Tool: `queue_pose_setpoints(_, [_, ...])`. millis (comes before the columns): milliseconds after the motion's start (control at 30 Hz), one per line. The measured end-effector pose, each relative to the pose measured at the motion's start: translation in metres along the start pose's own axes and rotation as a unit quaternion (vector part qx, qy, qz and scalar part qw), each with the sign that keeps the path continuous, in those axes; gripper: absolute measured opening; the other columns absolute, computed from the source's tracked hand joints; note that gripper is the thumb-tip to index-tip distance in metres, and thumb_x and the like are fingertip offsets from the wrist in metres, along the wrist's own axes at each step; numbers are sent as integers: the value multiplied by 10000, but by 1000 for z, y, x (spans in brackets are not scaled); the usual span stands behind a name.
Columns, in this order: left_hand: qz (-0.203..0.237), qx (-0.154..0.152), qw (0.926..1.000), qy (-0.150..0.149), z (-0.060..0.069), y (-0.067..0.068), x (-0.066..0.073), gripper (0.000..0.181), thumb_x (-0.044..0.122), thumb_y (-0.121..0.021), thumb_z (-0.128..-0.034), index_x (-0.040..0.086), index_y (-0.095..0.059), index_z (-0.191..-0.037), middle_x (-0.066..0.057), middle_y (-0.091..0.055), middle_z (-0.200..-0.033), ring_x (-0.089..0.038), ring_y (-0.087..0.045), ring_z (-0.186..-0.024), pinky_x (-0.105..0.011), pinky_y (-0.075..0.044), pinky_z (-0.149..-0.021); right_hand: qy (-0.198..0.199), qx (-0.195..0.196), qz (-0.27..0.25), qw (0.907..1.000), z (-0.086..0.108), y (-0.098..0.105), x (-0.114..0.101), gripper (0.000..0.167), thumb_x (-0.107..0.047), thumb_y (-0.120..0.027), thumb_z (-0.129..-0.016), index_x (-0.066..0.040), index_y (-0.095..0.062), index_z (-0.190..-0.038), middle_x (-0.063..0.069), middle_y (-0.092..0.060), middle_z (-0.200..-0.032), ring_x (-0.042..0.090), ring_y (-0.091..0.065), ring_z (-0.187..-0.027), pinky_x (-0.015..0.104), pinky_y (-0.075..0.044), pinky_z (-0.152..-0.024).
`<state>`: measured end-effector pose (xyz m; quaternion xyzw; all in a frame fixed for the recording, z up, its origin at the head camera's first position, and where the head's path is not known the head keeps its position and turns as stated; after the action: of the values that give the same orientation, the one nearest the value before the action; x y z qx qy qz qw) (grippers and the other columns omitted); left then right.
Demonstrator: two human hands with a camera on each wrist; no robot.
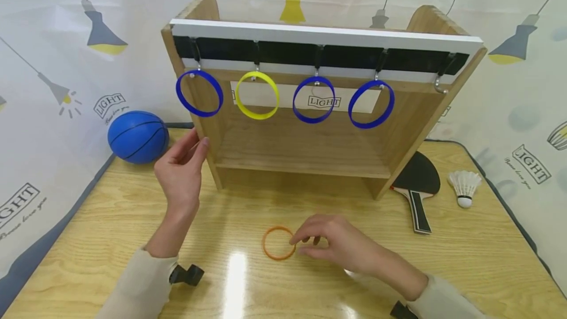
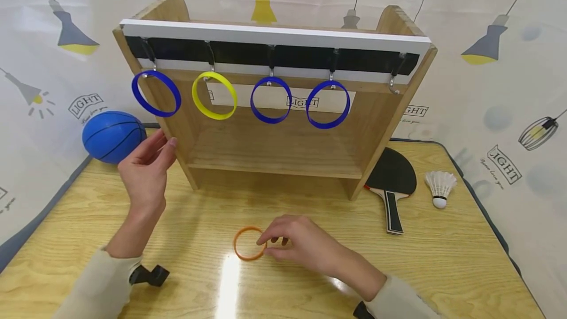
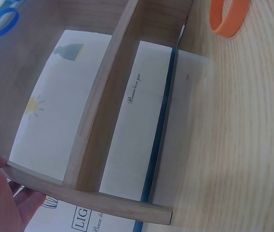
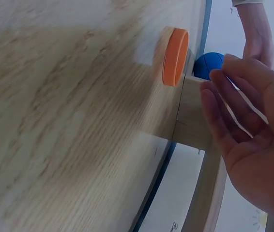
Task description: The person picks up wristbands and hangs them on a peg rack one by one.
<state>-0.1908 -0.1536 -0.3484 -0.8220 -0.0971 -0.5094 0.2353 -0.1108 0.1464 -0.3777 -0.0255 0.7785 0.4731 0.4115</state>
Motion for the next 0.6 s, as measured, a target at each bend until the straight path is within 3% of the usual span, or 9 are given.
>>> queue_pose_setpoints(133, [-40,-16,10000,-12,0,0,0,295,90,-811,-813,53,-754,-1100,-144,-719,-1055,-199,-713,-918,-249,-570,-777,89,-406,35,9991,-3,-8,1,186,-115,-735,-899,-164,-731,-1078,-77,-681,-1045,80,-626,-916,222,-554,-736])
queue_pose_setpoints(267, [-25,-17,10000,-4,0,0,0,298,89,-814,-810,53,-754,-1100,-143,-719,-1054,-200,-712,-921,-250,-570,-779,122,-649,431,9969,-3,-16,1,171,-130,-737,-898,-154,-739,-1068,-91,-677,-1053,45,-611,-966,165,-518,-812])
queue_pose_setpoints(467, [-28,-19,10000,-1,0,0,1,300,89,-812,-812,50,-752,-1103,-143,-719,-1055,-200,-711,-925,-249,-568,-783,254,-725,1312,9884,-5,-21,2,140,-160,-762,-878,-172,-758,-1018,-110,-678,-992,5,-604,-905,110,-480,-800])
queue_pose_setpoints(600, [-4,-15,10000,-17,0,0,0,299,88,-812,-812,48,-752,-1102,-144,-719,-1056,-200,-712,-923,-248,-569,-782,551,-559,1549,9848,-7,-23,1,126,-160,-771,-871,-176,-760,-996,-103,-672,-972,-1,-601,-886,90,-471,-790])
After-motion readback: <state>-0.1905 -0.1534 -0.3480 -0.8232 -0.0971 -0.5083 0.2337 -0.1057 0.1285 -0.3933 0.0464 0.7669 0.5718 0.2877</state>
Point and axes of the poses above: each hand's wrist, its own z-axis away from the middle knuckle, its own y-axis out of the back of the hand, x = y × z, the point moved 2 cm from there along -z, towards the middle knuckle
